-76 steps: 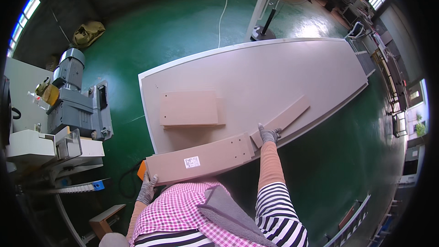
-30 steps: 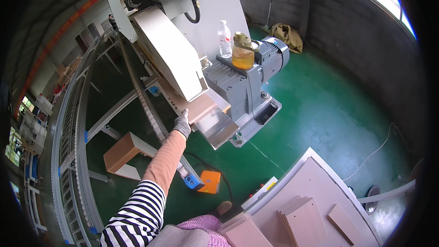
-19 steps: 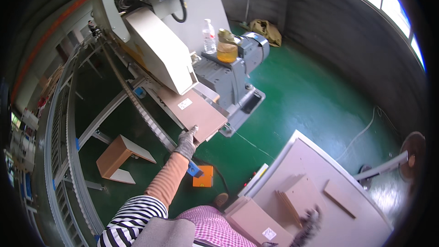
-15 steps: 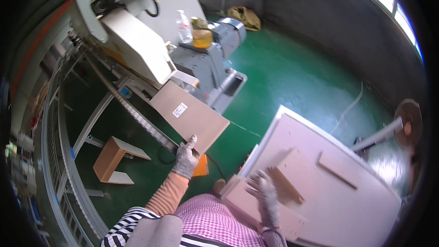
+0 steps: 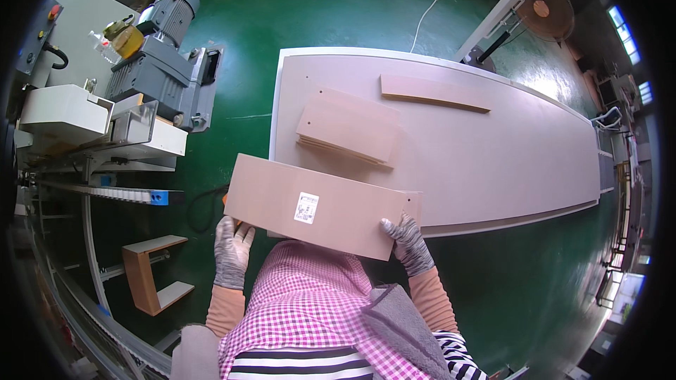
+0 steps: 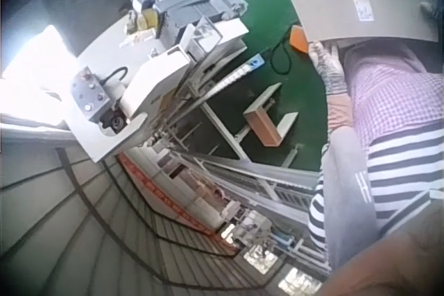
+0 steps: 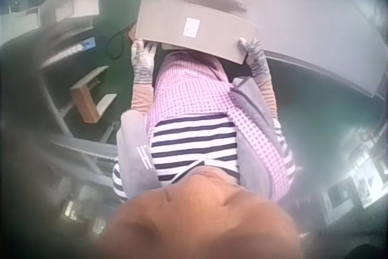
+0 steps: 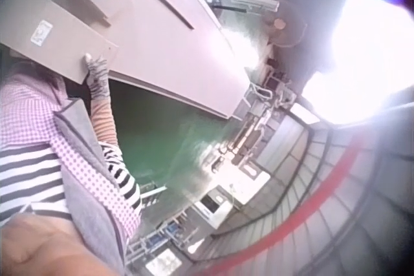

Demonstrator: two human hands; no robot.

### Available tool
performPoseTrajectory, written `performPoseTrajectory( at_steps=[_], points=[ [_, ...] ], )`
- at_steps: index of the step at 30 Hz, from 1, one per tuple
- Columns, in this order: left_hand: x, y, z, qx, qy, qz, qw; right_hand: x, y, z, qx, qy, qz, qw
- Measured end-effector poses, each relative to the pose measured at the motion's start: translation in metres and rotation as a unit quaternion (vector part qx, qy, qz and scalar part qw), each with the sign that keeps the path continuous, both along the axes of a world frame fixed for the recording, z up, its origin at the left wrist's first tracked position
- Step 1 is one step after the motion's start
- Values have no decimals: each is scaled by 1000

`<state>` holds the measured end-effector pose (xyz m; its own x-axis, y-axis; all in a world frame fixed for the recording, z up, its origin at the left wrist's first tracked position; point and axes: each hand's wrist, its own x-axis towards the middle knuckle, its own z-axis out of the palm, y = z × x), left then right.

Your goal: The person picks up wood panels and feeds them into an industrial edge banding machine. They align each panel with the machine's intake and push it forward until the internal conveyor catches it, handling several panels one by one.

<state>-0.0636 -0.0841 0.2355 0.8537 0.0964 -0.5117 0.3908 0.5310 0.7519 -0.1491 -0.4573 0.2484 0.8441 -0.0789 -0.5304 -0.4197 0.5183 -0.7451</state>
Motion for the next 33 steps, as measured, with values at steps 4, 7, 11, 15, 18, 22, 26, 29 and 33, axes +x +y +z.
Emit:
performPoseTrajectory(
  at_steps=[4,7,11,15,18,22,26,29,33],
  points=[
    [-15,-30,-7,8,81,-54,995,-20,-36,-23,-45,-7,2,999],
    [-7,-16,-43,222,38,-52,973,-24,-46,-39,-84,-18,-7,996],
    [34,28,-76,600,-183,-163,761,-26,-61,-51,-150,-5,11,989],
    [80,53,-130,496,-123,-386,768,-11,-54,-41,-533,232,99,808],
    [98,41,-125,233,-72,-448,860,-43,-56,-78,-616,249,-40,746],
    [97,28,-112,158,-48,-445,880,-92,-33,-167,-135,129,-240,953],
    [98,30,-109,113,13,-435,893,-51,7,-129,41,93,-429,897],
    [103,36,-121,100,43,-433,895,-42,7,-129,49,93,-459,882],
    [88,21,-133,94,42,-419,902,-36,-20,-131,25,46,-442,896]
  ],
)
